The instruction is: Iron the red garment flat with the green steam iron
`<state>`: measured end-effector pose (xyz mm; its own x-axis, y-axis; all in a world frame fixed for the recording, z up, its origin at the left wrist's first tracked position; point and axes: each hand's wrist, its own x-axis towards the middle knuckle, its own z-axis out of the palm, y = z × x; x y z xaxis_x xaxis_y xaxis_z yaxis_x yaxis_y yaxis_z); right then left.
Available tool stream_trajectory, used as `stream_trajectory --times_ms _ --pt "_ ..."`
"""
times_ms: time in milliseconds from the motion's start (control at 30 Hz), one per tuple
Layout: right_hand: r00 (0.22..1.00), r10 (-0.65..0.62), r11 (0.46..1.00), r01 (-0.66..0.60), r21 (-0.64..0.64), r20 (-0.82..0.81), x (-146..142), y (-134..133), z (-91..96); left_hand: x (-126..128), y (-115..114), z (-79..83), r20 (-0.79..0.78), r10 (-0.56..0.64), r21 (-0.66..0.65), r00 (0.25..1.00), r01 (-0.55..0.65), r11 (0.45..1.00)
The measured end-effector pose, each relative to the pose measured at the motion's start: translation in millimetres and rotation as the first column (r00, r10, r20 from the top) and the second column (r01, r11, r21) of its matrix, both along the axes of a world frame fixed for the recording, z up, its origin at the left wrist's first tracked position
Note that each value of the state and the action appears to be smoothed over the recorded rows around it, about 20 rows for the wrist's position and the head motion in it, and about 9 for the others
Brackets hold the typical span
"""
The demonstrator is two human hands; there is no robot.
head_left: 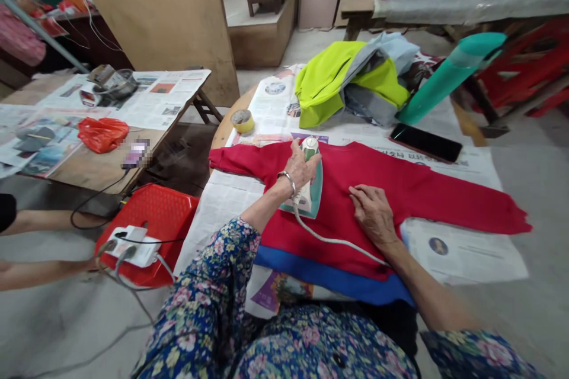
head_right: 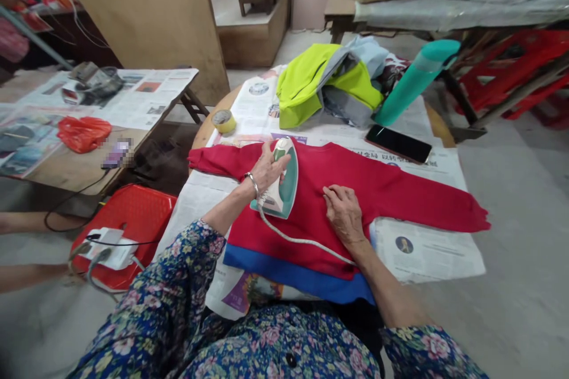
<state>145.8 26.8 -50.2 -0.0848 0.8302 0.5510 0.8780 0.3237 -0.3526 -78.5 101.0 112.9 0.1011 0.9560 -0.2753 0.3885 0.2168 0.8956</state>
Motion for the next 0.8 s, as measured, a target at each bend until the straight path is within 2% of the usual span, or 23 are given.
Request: stream_trajectory --times_ms 100,200,333,433,500,600,700,800 --pt "1.000 -0.007 1.000 0.007 -0.001 0.007 -3.4 -0.6 0.4 -1.4 -13.6 1.8 -0.090 -0.069 0.009 0.994 0.070 0.998" --pt "0.999 -0.020 0.999 0.019 0.025 0.025 -6.3 -1.7 2.1 -11.9 -39.4 0.1 -0.155 -0.187 0.018 0.970 0.192 0.981" --pt "0.997 -0.035 0.995 0.029 0.099 0.067 -9.0 -3.0 3.9 -18.1 -71.5 -5.6 -0.221 -0.347 0.095 0.912 0.374 0.923" --pt "0.995 -0.054 0.995 0.046 0.092 0.087 -10.1 -4.0 4.2 -11.3 -80.2 -7.4 -0.295 -0.422 0.103 0.857 0.468 0.878" --pt "0.994 -0.058 0.996 0.051 0.069 0.097 -10.4 -4.4 4.3 -3.2 -77.0 -6.4 -0.320 -0.445 0.086 0.836 0.494 0.865" --pt "0.991 -0.060 0.997 0.055 0.044 0.119 -10.7 -4.3 4.5 10.4 -61.9 -2.5 -0.315 -0.433 0.085 0.844 0.480 0.873" --pt "0.987 -0.078 0.997 0.076 0.018 0.139 -11.6 -3.1 5.4 18.9 -40.0 1.6 -0.331 -0.334 0.094 0.883 0.383 0.919" --pt "0.986 -0.080 0.997 0.082 -0.006 0.147 -13.9 -1.5 6.7 13.1 -15.8 5.0 -0.359 -0.236 0.086 0.903 0.284 0.955"
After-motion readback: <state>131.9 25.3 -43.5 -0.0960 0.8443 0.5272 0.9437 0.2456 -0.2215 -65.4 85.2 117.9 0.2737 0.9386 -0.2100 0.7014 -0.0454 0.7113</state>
